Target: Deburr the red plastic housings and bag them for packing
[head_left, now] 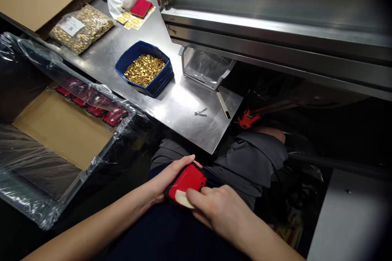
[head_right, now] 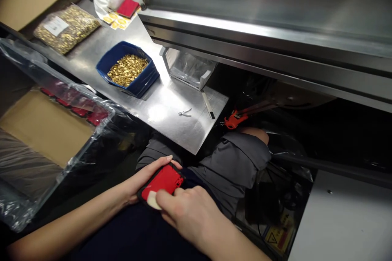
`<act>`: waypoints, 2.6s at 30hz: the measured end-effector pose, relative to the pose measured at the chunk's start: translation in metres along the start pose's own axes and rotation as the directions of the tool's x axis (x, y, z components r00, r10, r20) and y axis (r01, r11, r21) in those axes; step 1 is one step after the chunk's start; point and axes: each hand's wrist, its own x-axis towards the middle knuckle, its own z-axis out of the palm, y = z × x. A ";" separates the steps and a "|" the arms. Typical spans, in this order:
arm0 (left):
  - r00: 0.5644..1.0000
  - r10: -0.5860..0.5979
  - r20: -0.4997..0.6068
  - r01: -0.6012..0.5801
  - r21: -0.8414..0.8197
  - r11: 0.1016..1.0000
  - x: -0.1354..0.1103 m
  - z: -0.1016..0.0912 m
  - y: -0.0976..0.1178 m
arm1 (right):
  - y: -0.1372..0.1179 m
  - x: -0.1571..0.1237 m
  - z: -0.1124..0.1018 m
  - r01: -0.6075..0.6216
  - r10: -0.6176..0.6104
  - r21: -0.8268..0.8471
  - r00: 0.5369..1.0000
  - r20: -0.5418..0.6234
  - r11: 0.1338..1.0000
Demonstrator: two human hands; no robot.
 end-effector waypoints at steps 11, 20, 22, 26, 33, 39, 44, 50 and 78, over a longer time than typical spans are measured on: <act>1.000 0.002 0.027 -0.002 -0.012 1.000 0.002 0.001 0.002 | 0.002 -0.002 -0.006 0.022 -0.022 -0.004 1.000 0.022 1.000; 1.000 0.005 0.003 -0.005 -0.043 0.999 0.003 0.000 0.002 | -0.004 -0.003 -0.004 -0.083 0.082 0.007 0.996 0.042 0.997; 1.000 0.012 -0.015 -0.012 -0.045 0.999 0.004 0.000 0.002 | -0.004 -0.004 -0.005 -0.120 0.117 0.035 0.991 0.062 0.992; 1.000 -0.002 0.006 0.002 -0.036 0.999 0.006 0.001 0.001 | -0.003 -0.007 -0.004 -0.151 0.151 0.066 0.989 0.004 0.986; 0.999 0.019 -0.029 -0.020 -0.054 0.998 0.006 0.001 0.000 | -0.002 -0.008 0.000 -0.187 0.188 0.182 0.982 0.016 0.965; 0.998 0.007 -0.056 -0.012 -0.088 0.996 0.002 -0.003 -0.001 | -0.002 -0.006 -0.003 -0.237 0.242 0.235 0.970 0.006 0.943; 0.998 0.032 -0.061 -0.037 -0.085 0.996 0.000 -0.004 -0.003 | -0.003 0.000 -0.007 -0.211 0.216 0.219 0.976 0.003 0.952; 0.994 0.063 -0.089 -0.067 -0.046 0.997 -0.003 -0.003 -0.006 | -0.008 0.001 -0.009 -0.217 0.215 0.237 0.976 0.036 0.947; 0.998 0.032 -0.062 -0.043 -0.187 0.981 -0.008 -0.017 -0.017 | -0.010 0.007 -0.010 -0.240 0.240 0.195 0.971 0.025 0.951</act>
